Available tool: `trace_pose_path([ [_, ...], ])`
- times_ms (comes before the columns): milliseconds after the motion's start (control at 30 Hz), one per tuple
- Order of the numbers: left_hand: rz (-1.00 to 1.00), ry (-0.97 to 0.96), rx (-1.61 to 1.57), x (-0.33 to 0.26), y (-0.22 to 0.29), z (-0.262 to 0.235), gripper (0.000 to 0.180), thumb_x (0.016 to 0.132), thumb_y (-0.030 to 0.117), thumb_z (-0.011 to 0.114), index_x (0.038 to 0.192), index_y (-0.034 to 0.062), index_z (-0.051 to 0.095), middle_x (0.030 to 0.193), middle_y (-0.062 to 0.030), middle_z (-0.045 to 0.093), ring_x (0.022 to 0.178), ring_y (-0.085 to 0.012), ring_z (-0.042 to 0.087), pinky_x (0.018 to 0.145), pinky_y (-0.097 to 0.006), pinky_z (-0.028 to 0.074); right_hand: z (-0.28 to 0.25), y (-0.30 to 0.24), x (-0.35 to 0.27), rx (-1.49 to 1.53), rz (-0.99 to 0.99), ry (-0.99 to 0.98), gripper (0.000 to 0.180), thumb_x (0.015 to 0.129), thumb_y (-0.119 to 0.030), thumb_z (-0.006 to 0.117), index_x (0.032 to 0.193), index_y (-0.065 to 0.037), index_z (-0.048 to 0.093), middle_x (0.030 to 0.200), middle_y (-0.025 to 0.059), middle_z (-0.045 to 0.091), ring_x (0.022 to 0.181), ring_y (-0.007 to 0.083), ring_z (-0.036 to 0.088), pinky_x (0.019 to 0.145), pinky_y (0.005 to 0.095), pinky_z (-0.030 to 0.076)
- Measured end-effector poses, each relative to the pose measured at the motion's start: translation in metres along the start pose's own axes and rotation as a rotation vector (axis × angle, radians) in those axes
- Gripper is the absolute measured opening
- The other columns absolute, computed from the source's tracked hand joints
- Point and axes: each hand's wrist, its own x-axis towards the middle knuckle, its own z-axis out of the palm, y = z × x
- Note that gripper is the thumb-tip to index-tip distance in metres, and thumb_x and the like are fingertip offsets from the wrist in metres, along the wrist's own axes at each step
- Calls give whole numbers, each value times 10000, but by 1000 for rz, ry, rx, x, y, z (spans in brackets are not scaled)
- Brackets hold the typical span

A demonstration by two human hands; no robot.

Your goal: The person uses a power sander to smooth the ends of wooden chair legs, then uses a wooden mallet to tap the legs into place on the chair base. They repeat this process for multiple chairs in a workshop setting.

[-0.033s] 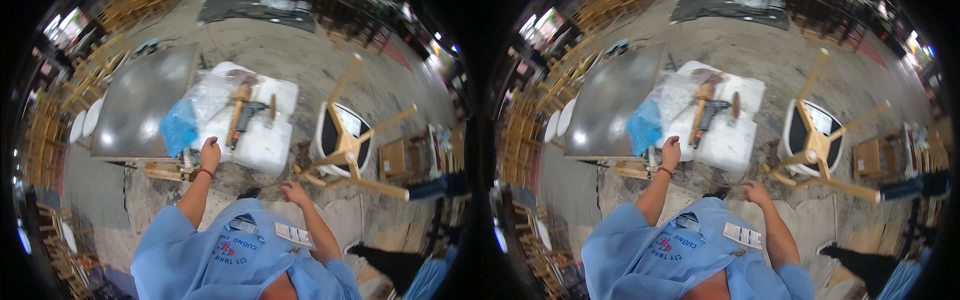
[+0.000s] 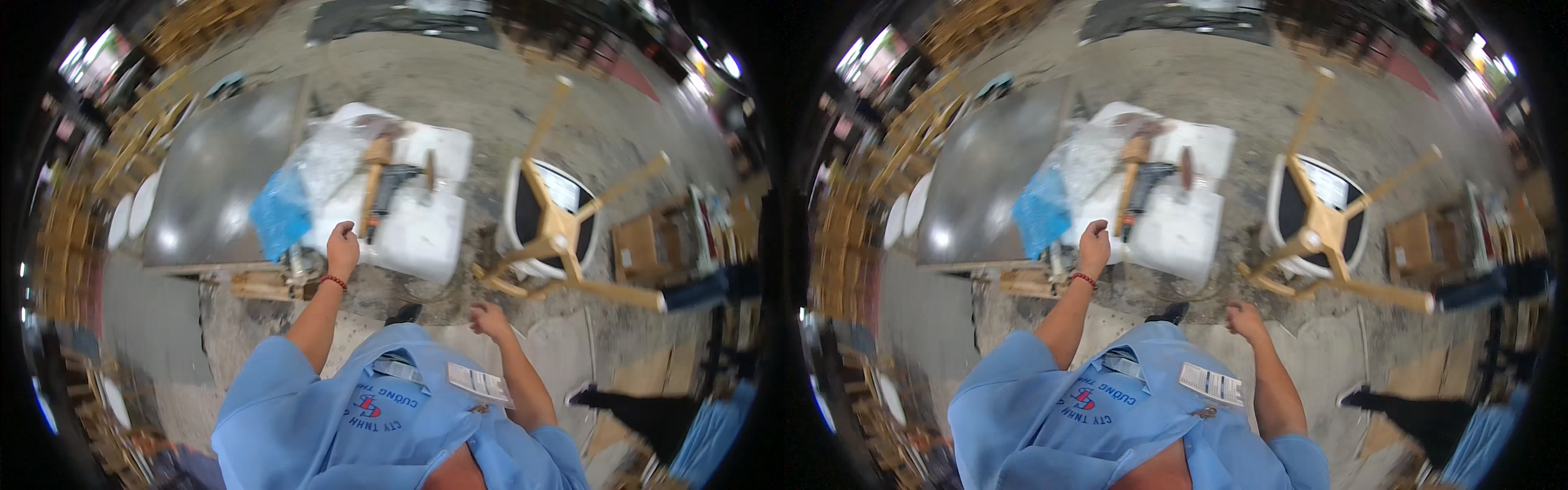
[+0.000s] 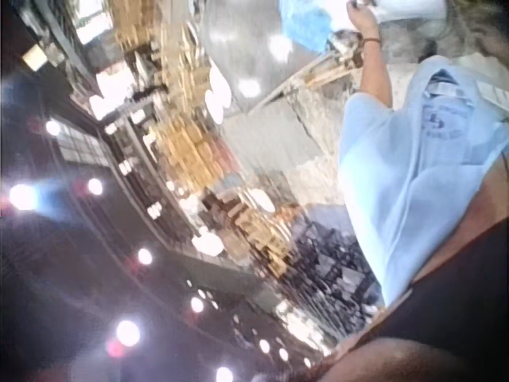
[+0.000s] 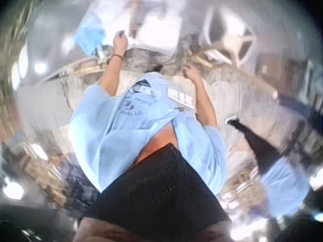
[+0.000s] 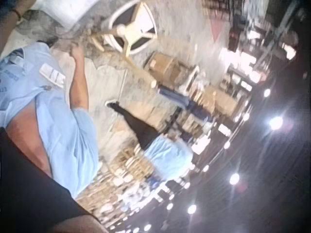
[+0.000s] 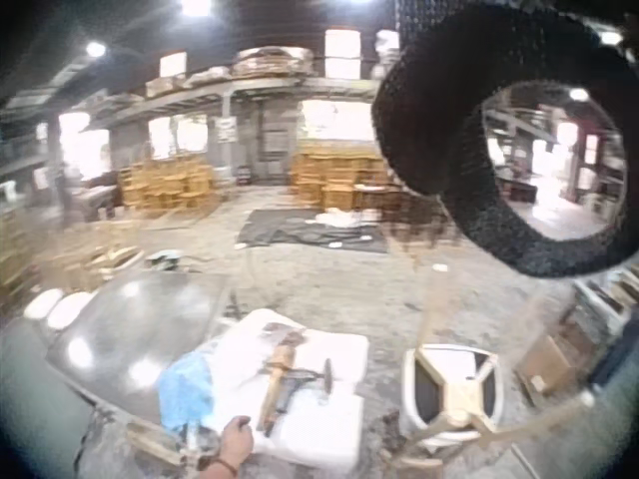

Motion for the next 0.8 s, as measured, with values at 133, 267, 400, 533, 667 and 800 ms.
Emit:
trace_pose_path([
  [133, 409, -281, -16, -35, 59, 76, 247, 901, 58, 560, 1126, -13, 630, 1100, -174, 679, 1017, -290, 654, 911, -356, 504, -94, 155, -109, 402, 188, 555, 317, 925, -155, 516, 1175, 27, 587, 801, 135, 638, 594, 214, 621, 496, 337, 514],
  [267, 513, -683, -42, -91, 123, 161, 403, 903, 74, 600, 1291, -9, 535, 1256, -168, 614, 1132, -257, 604, 944, -360, 491, -100, 312, -243, 740, 296, 1051, 218, 890, -120, 517, 1015, 23, 624, 724, 130, 604, 561, 230, 604, 464, 349, 497],
  [400, 503, -621, -366, -112, 157, 227, 524, 843, 101, 710, 1317, 1, 510, 1227, -159, 625, 1131, -253, 604, 948, -364, 483, 0, 435, -352, 563, 564, 1149, 196, 887, -103, 491, 769, 6, 602, 651, 158, 590, 504, 264, 597, 416, 392, 464],
  [533, 440, -898, -275, -103, 208, 255, 370, 800, 142, 788, 1104, 31, 609, 1035, -31, 632, 943, -185, 577, 841, -326, 474, 118, 449, -376, 389, 902, 655, 226, 859, -141, 585, 936, 44, 689, 774, 196, 685, 658, 266, 675, 568, 445, 539],
  [667, 475, -960, -325, -119, 225, 269, 346, 821, 132, 735, 1115, 4, 604, 1059, -53, 605, 977, -197, 565, 896, -362, 464, 168, 416, -348, 36, 619, 376, 247, 823, -205, 627, 968, -29, 722, 854, 151, 713, 795, 272, 684, 685, 455, 544],
  [800, 587, -995, -248, -112, 228, 269, 321, 755, 71, 733, 1039, 31, 587, 993, -60, 581, 913, -179, 557, 848, -327, 476, 168, 400, -291, 373, 707, 399, 271, 798, -253, 646, 959, -59, 746, 903, 136, 725, 863, 302, 684, 736, 465, 540],
])
